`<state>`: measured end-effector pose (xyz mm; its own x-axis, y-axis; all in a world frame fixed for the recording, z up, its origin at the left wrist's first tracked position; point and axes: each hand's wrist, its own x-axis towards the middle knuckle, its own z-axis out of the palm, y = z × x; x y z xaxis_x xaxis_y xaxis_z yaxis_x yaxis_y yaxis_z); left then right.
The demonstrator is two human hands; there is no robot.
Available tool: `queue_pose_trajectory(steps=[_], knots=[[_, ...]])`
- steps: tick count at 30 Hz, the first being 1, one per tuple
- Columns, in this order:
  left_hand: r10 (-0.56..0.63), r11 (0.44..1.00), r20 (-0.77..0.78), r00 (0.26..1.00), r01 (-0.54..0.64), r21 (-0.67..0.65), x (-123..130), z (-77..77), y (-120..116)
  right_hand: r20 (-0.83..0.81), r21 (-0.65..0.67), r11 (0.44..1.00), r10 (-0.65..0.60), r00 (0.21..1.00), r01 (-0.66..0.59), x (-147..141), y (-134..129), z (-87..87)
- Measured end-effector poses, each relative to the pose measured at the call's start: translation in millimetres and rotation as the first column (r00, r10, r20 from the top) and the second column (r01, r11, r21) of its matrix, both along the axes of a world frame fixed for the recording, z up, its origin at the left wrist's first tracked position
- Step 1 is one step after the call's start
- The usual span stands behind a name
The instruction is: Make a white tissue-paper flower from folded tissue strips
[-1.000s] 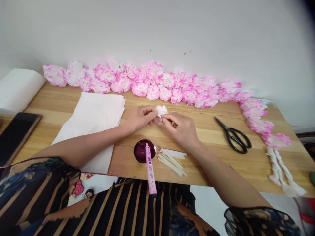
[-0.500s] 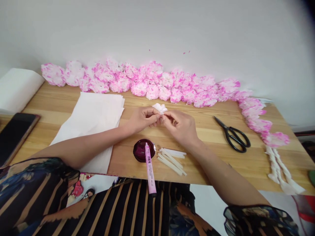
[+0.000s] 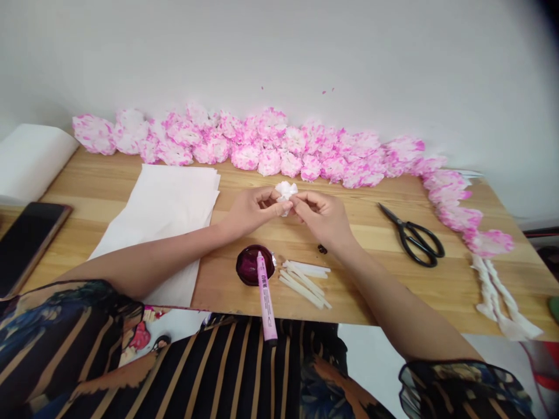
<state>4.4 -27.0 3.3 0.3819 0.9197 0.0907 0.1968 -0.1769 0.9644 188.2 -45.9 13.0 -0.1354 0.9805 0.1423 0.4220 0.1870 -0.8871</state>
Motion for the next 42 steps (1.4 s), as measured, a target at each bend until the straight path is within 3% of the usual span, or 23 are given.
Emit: queue_pose_trajectory(steps=[4,8,11,13,16,18,20,22,24,28,33,36,38,42], knots=[[-0.015,0.999,0.033,0.999,0.016,-0.036,2,-2.8,1,0.007,-0.012,1.0,0.001,1.0,-0.001,1,1,1.4],[-0.073,0.954,0.174,0.982,0.119,-0.274,2,-1.5,2,-0.183,-0.166,0.986,-0.006,0.983,-0.025,6,9,-0.6],[-0.025,0.913,0.284,0.959,0.138,-0.385,3,-0.2,1,-0.257,-0.198,0.98,-0.036,0.966,-0.017,10,11,0.1],[0.023,0.898,0.34,0.94,0.13,-0.421,5,0.3,0,-0.163,-0.08,0.996,-0.042,0.986,0.029,11,7,3.5],[0.076,0.883,0.388,0.919,0.119,-0.454,6,0.3,0,0.113,0.172,0.985,-0.046,0.993,0.026,8,-1,8.3],[0.084,0.879,0.399,0.913,0.12,-0.461,6,-0.5,1,0.255,0.239,0.97,-0.024,0.967,-0.038,6,-5,8.4],[0.077,0.88,0.396,0.915,0.124,-0.459,5,-1.9,2,0.311,0.222,0.972,0.006,0.951,-0.079,5,-5,6.1],[0.071,0.877,0.394,0.916,0.13,-0.462,4,-3.5,4,0.252,0.139,0.987,0.038,0.967,-0.075,6,-2,3.4],[0.078,0.873,0.408,0.91,0.135,-0.468,2,-4.3,6,0.091,-0.006,0.997,0.075,0.993,-0.075,9,3,1.5],[0.098,0.889,0.379,0.92,0.09,-0.449,0,-1.6,8,-0.165,-0.221,0.968,0.087,0.982,-0.122,15,7,0.4],[-0.003,0.978,0.089,0.996,0.021,-0.205,1,2.9,2,-0.186,-0.235,0.965,0.069,0.98,-0.113,11,4,3.9],[-0.012,0.996,-0.03,0.999,0.009,-0.086,3,2.7,-2,-0.163,-0.193,0.975,0.078,0.984,-0.11,8,2,6.8],[-0.027,0.996,-0.023,0.999,0.025,-0.09,4,2.3,-3,-0.167,-0.183,0.977,0.079,0.983,-0.11,8,3,6.4],[-0.105,0.959,0.117,0.988,0.132,-0.25,3,1.2,0,-0.313,-0.287,0.951,0.023,0.949,-0.118,13,10,0.1]])
